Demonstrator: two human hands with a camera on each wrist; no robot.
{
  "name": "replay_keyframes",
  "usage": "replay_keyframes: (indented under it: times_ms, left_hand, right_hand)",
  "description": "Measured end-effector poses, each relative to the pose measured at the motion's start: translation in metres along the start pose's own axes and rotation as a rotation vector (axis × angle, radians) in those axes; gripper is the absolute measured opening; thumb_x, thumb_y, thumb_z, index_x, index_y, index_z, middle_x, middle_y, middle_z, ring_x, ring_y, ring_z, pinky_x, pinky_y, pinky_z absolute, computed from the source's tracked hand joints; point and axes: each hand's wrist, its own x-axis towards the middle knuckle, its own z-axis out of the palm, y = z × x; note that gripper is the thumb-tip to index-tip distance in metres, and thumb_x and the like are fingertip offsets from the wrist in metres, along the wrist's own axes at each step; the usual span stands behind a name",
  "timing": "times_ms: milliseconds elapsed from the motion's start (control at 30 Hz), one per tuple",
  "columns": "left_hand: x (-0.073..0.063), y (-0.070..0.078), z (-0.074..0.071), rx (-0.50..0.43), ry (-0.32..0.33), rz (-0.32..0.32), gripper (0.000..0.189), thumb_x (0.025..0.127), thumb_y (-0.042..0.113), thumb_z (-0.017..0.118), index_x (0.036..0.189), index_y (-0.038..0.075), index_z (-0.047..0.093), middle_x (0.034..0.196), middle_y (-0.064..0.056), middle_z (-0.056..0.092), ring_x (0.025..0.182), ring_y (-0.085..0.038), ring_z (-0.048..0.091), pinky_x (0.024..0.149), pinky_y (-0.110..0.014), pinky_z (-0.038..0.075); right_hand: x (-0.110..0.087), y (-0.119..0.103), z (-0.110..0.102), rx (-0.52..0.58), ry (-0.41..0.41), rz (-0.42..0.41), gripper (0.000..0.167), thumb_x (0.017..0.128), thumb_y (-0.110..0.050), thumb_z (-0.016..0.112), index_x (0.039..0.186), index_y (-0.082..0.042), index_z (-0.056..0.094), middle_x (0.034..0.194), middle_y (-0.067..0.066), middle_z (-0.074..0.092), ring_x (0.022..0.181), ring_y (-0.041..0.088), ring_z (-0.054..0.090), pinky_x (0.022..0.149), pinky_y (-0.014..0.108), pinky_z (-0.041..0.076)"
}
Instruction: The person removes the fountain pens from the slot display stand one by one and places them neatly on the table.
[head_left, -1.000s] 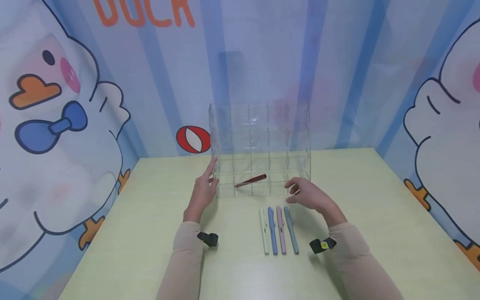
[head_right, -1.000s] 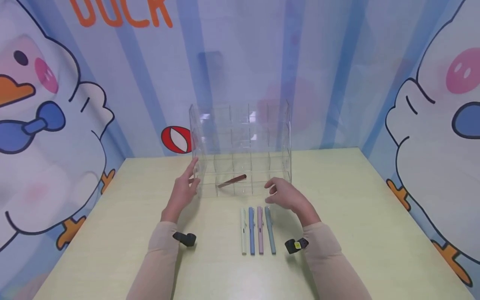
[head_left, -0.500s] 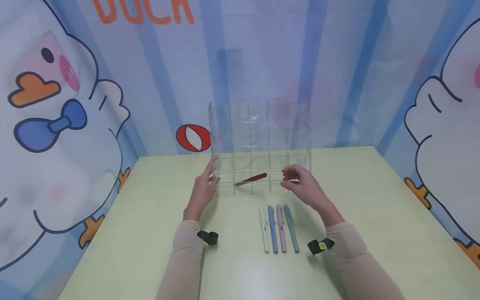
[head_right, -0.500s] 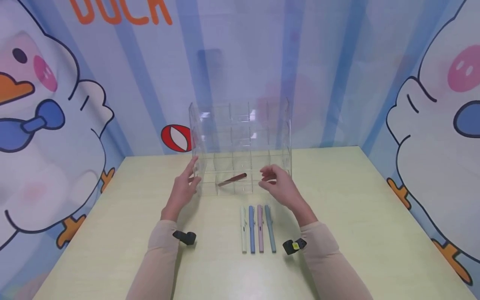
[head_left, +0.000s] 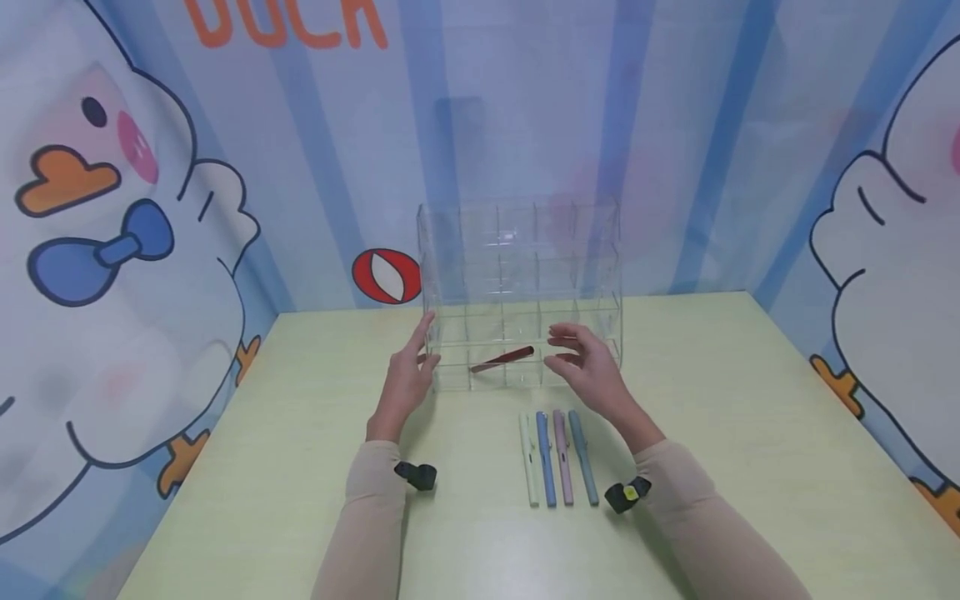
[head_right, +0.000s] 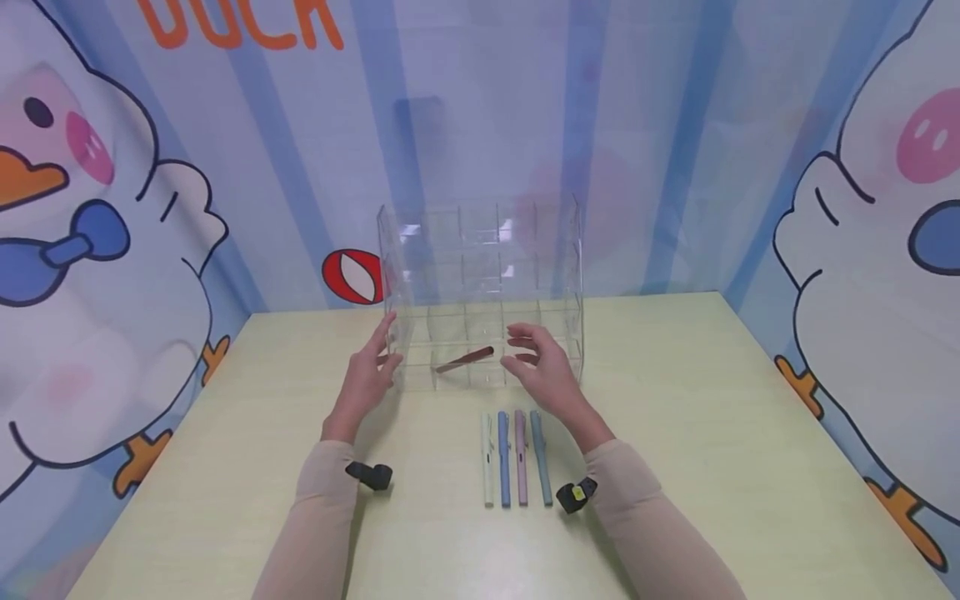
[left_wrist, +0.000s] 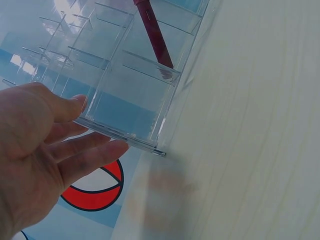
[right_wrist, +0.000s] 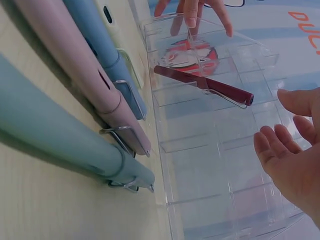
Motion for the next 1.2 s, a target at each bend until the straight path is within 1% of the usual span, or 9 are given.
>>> replay_keyframes:
  times_ms: [67,233,367,533,633,833,1000,1200]
  left_hand:
    - [0.000,0.000,0.000,0.000,-0.004,-0.005,0.075,0.101,0.006,0.057,0.159,0.038,0.022,0.159,-0.014,0.035,0.127,-0.039,0.055,0.103,-0.051,0.048]
    - [-0.001,0.000,0.000,-0.001,-0.004,-0.013,0.075,0.101,0.007,0.058,0.159,0.040,0.022,0.159,-0.013,0.034,0.128,-0.039,0.055,0.103,-0.050,0.048]
    - [0.000,-0.001,0.001,-0.001,-0.001,-0.010,0.075,0.101,0.007,0.058,0.159,0.038,0.022,0.159,-0.014,0.035,0.127,-0.039,0.055,0.102,-0.050,0.048]
    - [0.000,-0.002,0.001,-0.001,0.000,-0.009,0.074,0.101,0.005,0.057,0.160,0.035,0.023,0.159,-0.015,0.035,0.127,-0.040,0.055,0.102,-0.051,0.048]
    - [0.000,0.000,0.001,0.002,-0.001,-0.012,0.075,0.101,0.005,0.058,0.159,0.037,0.022,0.159,-0.014,0.034,0.127,-0.040,0.055,0.102,-0.051,0.048]
    - [0.002,0.000,0.002,0.006,0.000,-0.021,0.077,0.101,0.006,0.058,0.159,0.041,0.021,0.159,-0.013,0.034,0.128,-0.039,0.054,0.102,-0.051,0.048]
    - [0.002,0.001,0.002,0.017,-0.002,-0.027,0.078,0.101,0.007,0.058,0.159,0.042,0.020,0.160,-0.012,0.033,0.129,-0.037,0.054,0.103,-0.050,0.048]
    - [0.002,0.000,0.002,0.022,0.000,-0.027,0.077,0.101,0.007,0.058,0.159,0.041,0.020,0.160,-0.011,0.033,0.129,-0.037,0.054,0.103,-0.050,0.048]
  right_hand:
    - [0.001,0.000,0.002,-0.003,0.011,-0.003,0.047,0.095,0.005,0.063,0.139,0.011,0.046,0.138,0.027,0.050,0.128,0.041,0.051,0.103,0.050,0.047]
    - [0.005,0.001,0.003,-0.025,0.049,-0.028,0.047,0.095,-0.001,0.066,0.138,0.007,0.048,0.137,0.024,0.052,0.128,0.036,0.051,0.104,0.047,0.048]
    - [0.007,0.002,0.004,-0.036,0.069,-0.045,0.048,0.094,-0.003,0.068,0.137,0.006,0.050,0.136,0.025,0.053,0.127,0.037,0.051,0.105,0.049,0.046]
    - [0.008,0.004,0.007,-0.076,0.061,-0.028,0.049,0.094,-0.006,0.070,0.137,0.005,0.050,0.136,0.022,0.055,0.127,0.036,0.052,0.105,0.049,0.046]
    - [0.010,0.005,0.010,-0.087,0.053,-0.027,0.050,0.094,-0.006,0.070,0.138,0.005,0.050,0.137,0.022,0.054,0.128,0.036,0.052,0.105,0.048,0.046]
    - [0.016,0.008,0.016,-0.073,0.040,-0.036,0.053,0.093,-0.006,0.070,0.140,0.005,0.048,0.139,0.024,0.052,0.129,0.038,0.050,0.106,0.051,0.044]
    - [0.020,0.010,0.021,-0.099,0.032,-0.024,0.055,0.093,-0.006,0.071,0.142,0.004,0.047,0.141,0.021,0.052,0.129,0.035,0.051,0.106,0.048,0.046]
    - [0.021,0.009,0.026,-0.110,0.018,-0.035,0.056,0.092,-0.005,0.071,0.142,0.004,0.046,0.141,0.023,0.050,0.129,0.037,0.052,0.106,0.048,0.046]
